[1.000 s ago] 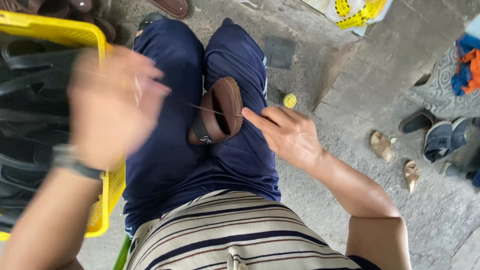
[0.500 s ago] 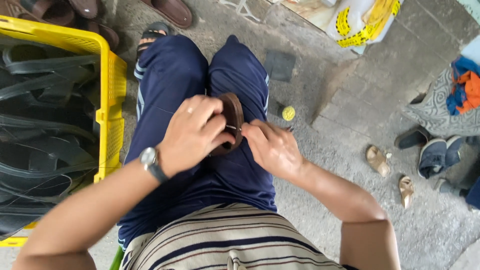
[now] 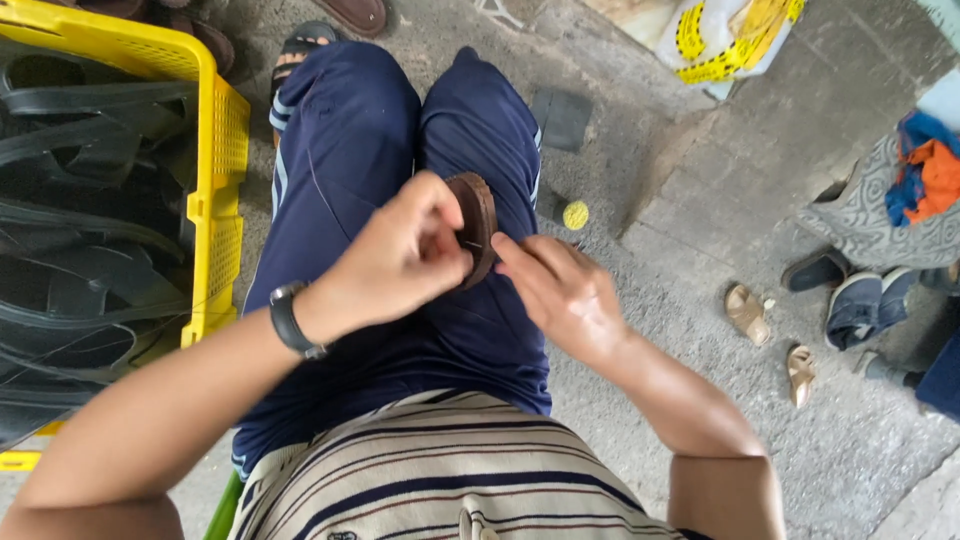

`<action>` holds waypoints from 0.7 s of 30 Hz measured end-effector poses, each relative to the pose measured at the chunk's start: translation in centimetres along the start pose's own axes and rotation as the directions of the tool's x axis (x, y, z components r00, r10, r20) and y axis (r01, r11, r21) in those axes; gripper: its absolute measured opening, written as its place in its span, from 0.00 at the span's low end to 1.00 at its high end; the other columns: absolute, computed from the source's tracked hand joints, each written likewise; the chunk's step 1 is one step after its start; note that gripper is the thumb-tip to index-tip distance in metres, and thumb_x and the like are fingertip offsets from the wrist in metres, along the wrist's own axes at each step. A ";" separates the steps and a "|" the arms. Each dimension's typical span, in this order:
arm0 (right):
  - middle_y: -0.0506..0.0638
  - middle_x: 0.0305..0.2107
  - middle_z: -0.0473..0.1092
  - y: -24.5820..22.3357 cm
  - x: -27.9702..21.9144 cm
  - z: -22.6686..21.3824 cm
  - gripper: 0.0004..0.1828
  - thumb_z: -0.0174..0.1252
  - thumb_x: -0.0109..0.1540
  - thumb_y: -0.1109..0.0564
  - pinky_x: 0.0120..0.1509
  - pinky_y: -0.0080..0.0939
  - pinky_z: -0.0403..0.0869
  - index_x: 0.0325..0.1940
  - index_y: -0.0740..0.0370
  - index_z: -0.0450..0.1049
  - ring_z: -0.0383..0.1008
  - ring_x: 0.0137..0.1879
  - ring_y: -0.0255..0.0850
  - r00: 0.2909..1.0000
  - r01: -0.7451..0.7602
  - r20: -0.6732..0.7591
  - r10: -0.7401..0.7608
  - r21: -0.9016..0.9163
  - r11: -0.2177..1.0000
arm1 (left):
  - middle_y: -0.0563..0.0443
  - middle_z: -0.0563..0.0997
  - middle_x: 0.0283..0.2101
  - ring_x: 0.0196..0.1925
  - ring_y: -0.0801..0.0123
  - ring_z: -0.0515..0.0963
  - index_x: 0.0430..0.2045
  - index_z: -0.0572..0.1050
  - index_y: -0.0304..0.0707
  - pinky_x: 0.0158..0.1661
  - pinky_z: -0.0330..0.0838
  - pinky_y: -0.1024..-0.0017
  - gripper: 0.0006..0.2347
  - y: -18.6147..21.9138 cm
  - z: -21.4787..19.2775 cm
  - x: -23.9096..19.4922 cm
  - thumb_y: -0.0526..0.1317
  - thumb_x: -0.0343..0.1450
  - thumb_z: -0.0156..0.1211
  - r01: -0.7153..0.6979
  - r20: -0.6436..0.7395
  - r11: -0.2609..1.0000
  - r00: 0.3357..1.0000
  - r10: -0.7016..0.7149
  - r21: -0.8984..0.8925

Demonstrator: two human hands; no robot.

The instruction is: The person sits on a low stool and sews a brown leather sandal held on their lap. They use a needle and thread to stitch the sandal strap, repeatedly pulling the thread through the leather.

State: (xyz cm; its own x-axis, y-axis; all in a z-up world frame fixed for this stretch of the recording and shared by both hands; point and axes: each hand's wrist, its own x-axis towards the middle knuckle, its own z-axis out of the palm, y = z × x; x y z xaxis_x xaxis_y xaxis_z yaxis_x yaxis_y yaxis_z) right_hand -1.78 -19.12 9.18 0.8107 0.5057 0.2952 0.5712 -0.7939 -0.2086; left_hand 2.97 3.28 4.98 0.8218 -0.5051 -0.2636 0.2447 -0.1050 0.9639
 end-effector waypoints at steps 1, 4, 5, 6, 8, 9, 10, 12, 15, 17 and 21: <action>0.45 0.29 0.69 -0.3 0.4 -1.5 0.13 0.55 0.68 0.55 0.32 0.36 0.77 0.55 0.51 0.78 0.76 0.30 0.39 0.997 0.011 0.072 -0.007 -0.051 0.999 | 0.49 0.80 0.25 0.22 0.72 0.77 0.40 0.66 0.39 0.21 0.68 0.79 0.16 0.4 -0.2 0.2 0.31 0.63 0.64 0.007 -0.013 0.998 1.000 -0.008 -0.069; 0.53 0.32 0.71 -1.3 2.1 -7.3 0.25 0.47 0.66 0.62 0.34 0.52 0.77 0.67 0.44 0.68 0.77 0.29 0.49 0.815 -0.193 0.545 0.195 -0.062 0.979 | 0.42 0.75 0.32 0.37 0.47 0.80 0.35 0.71 0.36 0.33 0.76 0.59 0.14 2.9 1.6 0.1 0.34 0.61 0.71 -0.369 0.066 0.823 0.923 0.380 0.432; 0.53 0.32 0.71 0.1 1.3 -8.5 0.25 0.47 0.66 0.62 0.34 0.52 0.77 0.67 0.44 0.68 0.77 0.29 0.49 0.816 -0.198 0.542 0.201 -0.065 0.978 | 0.42 0.75 0.32 0.37 0.47 0.80 0.35 0.71 0.36 0.33 0.76 0.59 0.14 2.4 1.7 0.1 0.34 0.61 0.71 -0.374 0.072 0.821 0.921 0.382 0.431; 0.48 0.28 0.68 1.6 0.8 -9.6 0.27 0.45 0.66 0.63 0.22 0.40 0.67 0.68 0.43 0.66 0.68 0.23 0.40 0.767 -0.209 0.615 0.183 -0.030 0.977 | 0.42 0.73 0.37 0.39 0.49 0.76 0.37 0.70 0.36 0.39 0.73 0.59 0.15 1.8 1.8 -0.1 0.29 0.61 0.68 -0.398 0.068 0.794 0.907 0.416 0.460; 0.42 0.25 0.66 3.0 0.2 -9.0 0.28 0.43 0.67 0.64 0.10 0.28 0.56 0.70 0.43 0.64 0.58 0.18 0.32 0.711 -0.223 0.685 0.160 0.004 0.975 | 0.43 0.71 0.41 0.40 0.52 0.72 0.38 0.68 0.35 0.44 0.70 0.60 0.16 0.7 1.8 -0.5 0.25 0.62 0.66 -0.418 0.063 0.767 0.893 0.446 0.487; 0.46 0.36 0.66 2.8 0.1 -7.5 0.25 0.50 0.66 0.54 0.13 0.27 0.58 0.69 0.47 0.65 0.58 0.20 0.31 0.844 -0.138 0.535 0.048 0.129 0.982 | 0.47 0.74 0.38 0.37 0.55 0.74 0.42 0.69 0.37 0.37 0.70 0.62 0.17 0.2 1.8 -0.8 0.33 0.63 0.70 -0.401 0.036 0.642 0.864 0.503 0.654; 0.49 0.47 0.66 2.7 0.1 -5.8 0.27 0.56 0.66 0.43 0.16 0.25 0.60 0.67 0.50 0.66 0.58 0.23 0.30 0.936 -0.029 0.347 -0.055 0.233 0.972 | 0.51 0.77 0.34 0.34 0.57 0.75 0.45 0.69 0.39 0.31 0.70 0.63 0.21 -0.2 1.7 -0.9 0.41 0.64 0.75 -0.358 0.027 0.489 0.827 0.562 0.796; 0.53 0.45 0.67 1.4 1.3 -2.2 0.16 0.59 0.64 0.55 0.27 0.27 0.69 0.56 0.58 0.72 0.66 0.34 0.35 0.977 -0.085 0.212 -0.023 0.486 0.870 | 0.49 0.77 0.40 0.40 0.54 0.76 0.51 0.68 0.40 0.36 0.71 0.60 0.25 0.9 1.1 -1.3 0.43 0.63 0.74 -0.338 0.041 0.538 0.871 0.489 0.772; 0.57 0.44 0.70 0.3 2.6 -0.7 0.08 0.56 0.66 0.64 0.47 0.36 0.76 0.48 0.66 0.77 0.74 0.47 0.43 0.991 -0.109 0.135 0.001 0.802 0.587 | 0.53 0.81 0.38 0.38 0.59 0.79 0.61 0.64 0.43 0.39 0.74 0.62 0.30 3.2 -0.4 -2.2 0.39 0.64 0.70 -0.294 0.086 0.745 0.948 0.305 0.599; 0.57 0.45 0.71 0.4 3.0 -0.7 0.11 0.50 0.69 0.61 0.55 0.43 0.73 0.51 0.66 0.76 0.74 0.49 0.47 0.985 -0.132 0.170 -0.038 0.872 0.472 | 0.60 0.83 0.29 0.30 0.67 0.83 0.64 0.61 0.45 0.37 0.75 0.67 0.31 4.6 -1.2 -2.6 0.33 0.66 0.66 -0.255 0.156 0.867 0.966 0.207 0.428; 0.51 0.39 0.73 -0.5 1.5 1.1 0.09 0.56 0.67 0.63 0.44 0.33 0.72 0.51 0.61 0.78 0.74 0.39 0.36 0.968 -0.249 0.215 0.128 0.872 0.422 | 0.53 0.85 0.26 0.34 0.77 0.85 0.67 0.59 0.43 0.40 0.72 0.82 0.35 6.1 -0.9 -3.9 0.32 0.63 0.68 0.058 0.148 0.998 0.988 -0.053 -0.027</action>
State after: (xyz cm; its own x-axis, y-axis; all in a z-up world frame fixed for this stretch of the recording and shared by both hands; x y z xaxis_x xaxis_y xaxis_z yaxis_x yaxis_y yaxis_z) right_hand -0.73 -17.58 8.69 0.8855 0.4609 0.0591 0.1514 -0.1659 -0.9744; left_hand 1.72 5.39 11.89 0.7226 -0.6199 -0.3060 0.3056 -0.1106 0.9457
